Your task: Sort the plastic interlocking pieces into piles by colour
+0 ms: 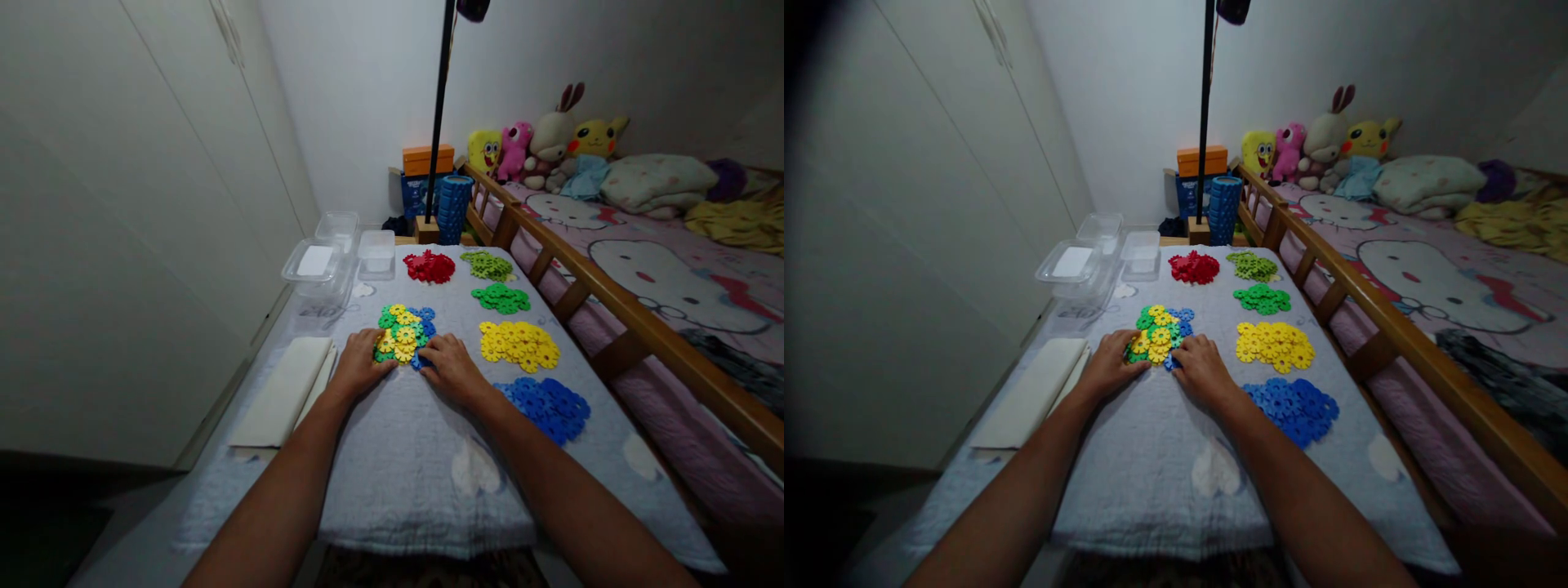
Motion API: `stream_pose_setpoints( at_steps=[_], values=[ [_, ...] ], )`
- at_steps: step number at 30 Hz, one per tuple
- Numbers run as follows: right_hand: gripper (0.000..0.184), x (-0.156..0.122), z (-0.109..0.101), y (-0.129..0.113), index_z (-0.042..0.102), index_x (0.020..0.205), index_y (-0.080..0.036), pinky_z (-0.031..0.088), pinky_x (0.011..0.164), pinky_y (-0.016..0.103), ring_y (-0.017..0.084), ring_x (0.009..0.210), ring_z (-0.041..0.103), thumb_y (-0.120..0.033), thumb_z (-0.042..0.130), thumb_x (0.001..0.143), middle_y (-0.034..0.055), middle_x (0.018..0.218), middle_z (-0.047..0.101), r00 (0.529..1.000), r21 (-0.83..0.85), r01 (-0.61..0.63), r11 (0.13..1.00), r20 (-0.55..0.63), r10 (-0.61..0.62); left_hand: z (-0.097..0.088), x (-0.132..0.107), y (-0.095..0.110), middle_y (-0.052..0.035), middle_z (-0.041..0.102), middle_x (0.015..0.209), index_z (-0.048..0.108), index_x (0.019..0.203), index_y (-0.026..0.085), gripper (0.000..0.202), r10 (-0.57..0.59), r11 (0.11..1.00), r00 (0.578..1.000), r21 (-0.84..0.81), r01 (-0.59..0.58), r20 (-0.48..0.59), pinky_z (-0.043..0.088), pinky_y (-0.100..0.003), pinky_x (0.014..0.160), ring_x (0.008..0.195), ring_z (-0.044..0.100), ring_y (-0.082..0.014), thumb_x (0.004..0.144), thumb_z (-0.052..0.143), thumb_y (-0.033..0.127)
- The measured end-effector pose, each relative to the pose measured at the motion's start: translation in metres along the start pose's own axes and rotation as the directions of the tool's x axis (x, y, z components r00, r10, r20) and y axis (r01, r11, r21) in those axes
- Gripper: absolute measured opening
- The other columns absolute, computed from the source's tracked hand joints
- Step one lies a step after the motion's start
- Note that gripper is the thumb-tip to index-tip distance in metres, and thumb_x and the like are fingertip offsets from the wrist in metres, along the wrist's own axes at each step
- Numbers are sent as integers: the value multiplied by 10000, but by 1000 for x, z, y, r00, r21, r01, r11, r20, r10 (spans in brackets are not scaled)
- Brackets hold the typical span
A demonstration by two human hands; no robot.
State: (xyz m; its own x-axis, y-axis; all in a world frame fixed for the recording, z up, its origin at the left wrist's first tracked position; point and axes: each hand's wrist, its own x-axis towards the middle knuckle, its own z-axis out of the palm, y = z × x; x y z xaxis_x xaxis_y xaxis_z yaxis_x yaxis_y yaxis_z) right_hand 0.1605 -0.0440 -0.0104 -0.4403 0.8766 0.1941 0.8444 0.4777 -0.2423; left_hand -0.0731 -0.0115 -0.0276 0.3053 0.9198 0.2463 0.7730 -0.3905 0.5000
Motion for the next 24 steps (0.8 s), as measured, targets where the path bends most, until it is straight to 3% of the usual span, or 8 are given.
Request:
stream_pose_setpoints(
  at_steps=[7,15,20,24],
  values=[
    [154,0,-5,3,772,1029,-237,381,903,380,241,1018,524,-279,652,942,84,1045,697,999,39,51,998,-21,-50,0,1,-1,-97,654,1274,596,1257,228,563,7,1000,1000,-2,-7,-1,453,-477,1046,1192,579,-304,738,787,335],
    [183,1,-6,4,783,969,-227,393,902,371,231,974,548,-254,602,968,80,985,718,993,82,114,990,-46,-111,2,-1,-2,-101,644,1283,591,1257,224,558,4,1000,1000,-8,-4,-10,452,-469,1049,1194,571,-309,754,784,370],
    [228,6,-12,12,765,955,-192,415,903,368,238,949,569,-223,541,990,96,953,723,994,108,32,994,-107,-20,1,-1,-3,-103,649,1267,583,1268,213,570,-4,1000,1000,1,4,4,444,-474,1060,1203,566,-314,761,789,374],
    [195,0,-32,34,749,991,-147,432,870,354,234,926,598,-153,556,960,105,973,741,988,186,-88,979,-109,110,1,-1,-2,-128,643,1291,576,1281,170,569,-3,1000,1000,17,3,18,436,-473,1065,1207,557,-320,782,775,356]
  ],
)
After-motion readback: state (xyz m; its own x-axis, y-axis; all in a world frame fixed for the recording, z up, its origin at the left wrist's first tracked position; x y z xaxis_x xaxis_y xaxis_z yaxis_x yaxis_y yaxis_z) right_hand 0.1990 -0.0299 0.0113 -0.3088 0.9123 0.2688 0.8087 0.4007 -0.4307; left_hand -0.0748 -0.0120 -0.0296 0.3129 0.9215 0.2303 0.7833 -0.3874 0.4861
